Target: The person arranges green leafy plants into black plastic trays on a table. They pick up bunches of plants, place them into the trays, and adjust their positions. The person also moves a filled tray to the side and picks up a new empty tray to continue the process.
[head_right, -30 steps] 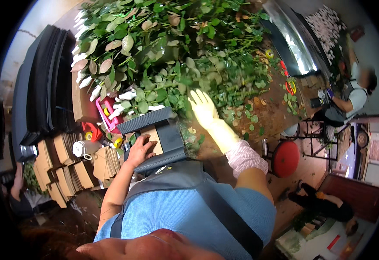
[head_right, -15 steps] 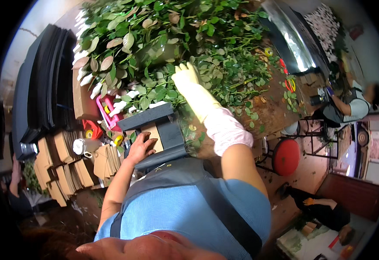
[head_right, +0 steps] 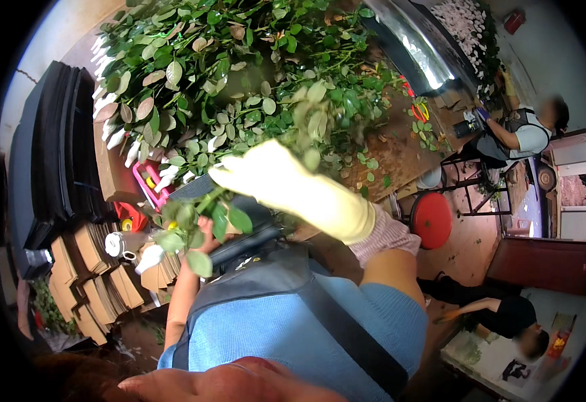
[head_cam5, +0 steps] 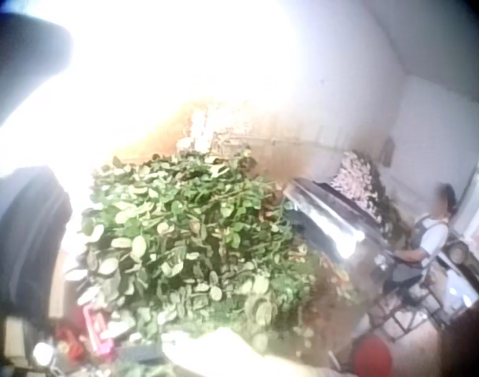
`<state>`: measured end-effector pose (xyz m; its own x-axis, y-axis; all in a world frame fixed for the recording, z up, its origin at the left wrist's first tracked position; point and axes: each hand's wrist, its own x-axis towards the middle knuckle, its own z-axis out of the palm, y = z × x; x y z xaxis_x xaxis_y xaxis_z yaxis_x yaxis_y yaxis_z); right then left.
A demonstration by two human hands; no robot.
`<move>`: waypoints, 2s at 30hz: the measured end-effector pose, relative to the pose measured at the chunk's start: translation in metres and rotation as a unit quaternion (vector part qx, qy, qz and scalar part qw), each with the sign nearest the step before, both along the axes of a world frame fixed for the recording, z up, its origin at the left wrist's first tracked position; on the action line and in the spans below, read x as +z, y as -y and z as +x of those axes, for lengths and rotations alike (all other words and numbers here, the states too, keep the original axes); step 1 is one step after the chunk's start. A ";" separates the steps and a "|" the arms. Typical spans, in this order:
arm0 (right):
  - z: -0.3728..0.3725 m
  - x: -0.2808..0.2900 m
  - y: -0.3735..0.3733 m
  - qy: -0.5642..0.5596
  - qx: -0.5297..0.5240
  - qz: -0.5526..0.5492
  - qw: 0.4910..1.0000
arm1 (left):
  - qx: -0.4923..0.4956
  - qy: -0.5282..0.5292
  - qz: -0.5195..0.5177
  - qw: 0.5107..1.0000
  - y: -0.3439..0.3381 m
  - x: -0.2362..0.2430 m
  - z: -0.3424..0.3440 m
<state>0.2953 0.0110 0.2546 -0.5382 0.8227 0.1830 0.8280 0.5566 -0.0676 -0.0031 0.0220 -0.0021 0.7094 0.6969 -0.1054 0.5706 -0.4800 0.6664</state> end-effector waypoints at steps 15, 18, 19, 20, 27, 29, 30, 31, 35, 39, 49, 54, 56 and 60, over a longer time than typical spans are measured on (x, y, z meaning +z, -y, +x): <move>0.075 -0.149 0.037 0.144 -0.122 -0.500 0.845 | -0.009 0.027 -0.105 0.994 -0.001 0.003 0.007; 0.074 -0.100 -0.036 -0.016 -0.211 -0.354 0.911 | -0.004 -0.001 -0.110 0.994 0.002 0.011 0.001; 0.080 -0.089 -0.064 -0.089 -0.239 -0.255 0.933 | -0.014 -0.007 -0.106 0.994 0.001 0.015 0.005; 0.085 -0.092 -0.089 -0.095 -0.241 -0.152 0.954 | -0.024 -0.012 -0.102 0.994 0.000 0.019 0.009; 0.068 -0.158 -0.163 0.058 -0.268 -0.207 0.939 | 0.006 -0.016 -0.123 0.992 0.001 0.013 0.008; 0.069 -0.182 -0.121 -0.038 -0.224 0.020 0.974 | 0.002 -0.002 -0.120 0.993 0.000 0.009 0.013; 0.059 -0.175 -0.110 -0.015 -0.219 -0.076 0.973 | 0.011 -0.005 -0.117 0.993 0.003 0.007 0.009; 0.052 -0.164 -0.096 0.017 -0.219 -0.172 0.960 | 0.016 -0.003 -0.116 0.993 0.005 0.006 0.008; 0.085 -0.223 -0.029 0.048 -0.110 -0.026 0.992 | 0.008 0.000 -0.100 0.995 0.006 0.008 0.013; 0.067 -0.153 -0.020 0.076 -0.163 -0.052 0.982 | 0.013 -0.013 -0.116 0.993 0.007 0.012 0.010; 0.080 -0.162 -0.126 -0.068 -0.318 -0.204 0.923 | -0.013 -0.012 -0.092 0.996 -0.001 0.008 0.011; 0.084 -0.089 -0.165 -0.005 -0.104 0.297 0.949 | 0.001 -0.005 -0.100 0.995 0.005 0.003 0.008; 0.077 -0.107 -0.177 -0.040 -0.195 -0.022 0.980 | 0.004 -0.002 -0.104 0.995 0.005 0.000 0.009; 0.081 -0.204 -0.144 0.048 -0.066 -0.003 0.997 | -0.001 -0.005 -0.102 0.995 0.007 0.000 0.009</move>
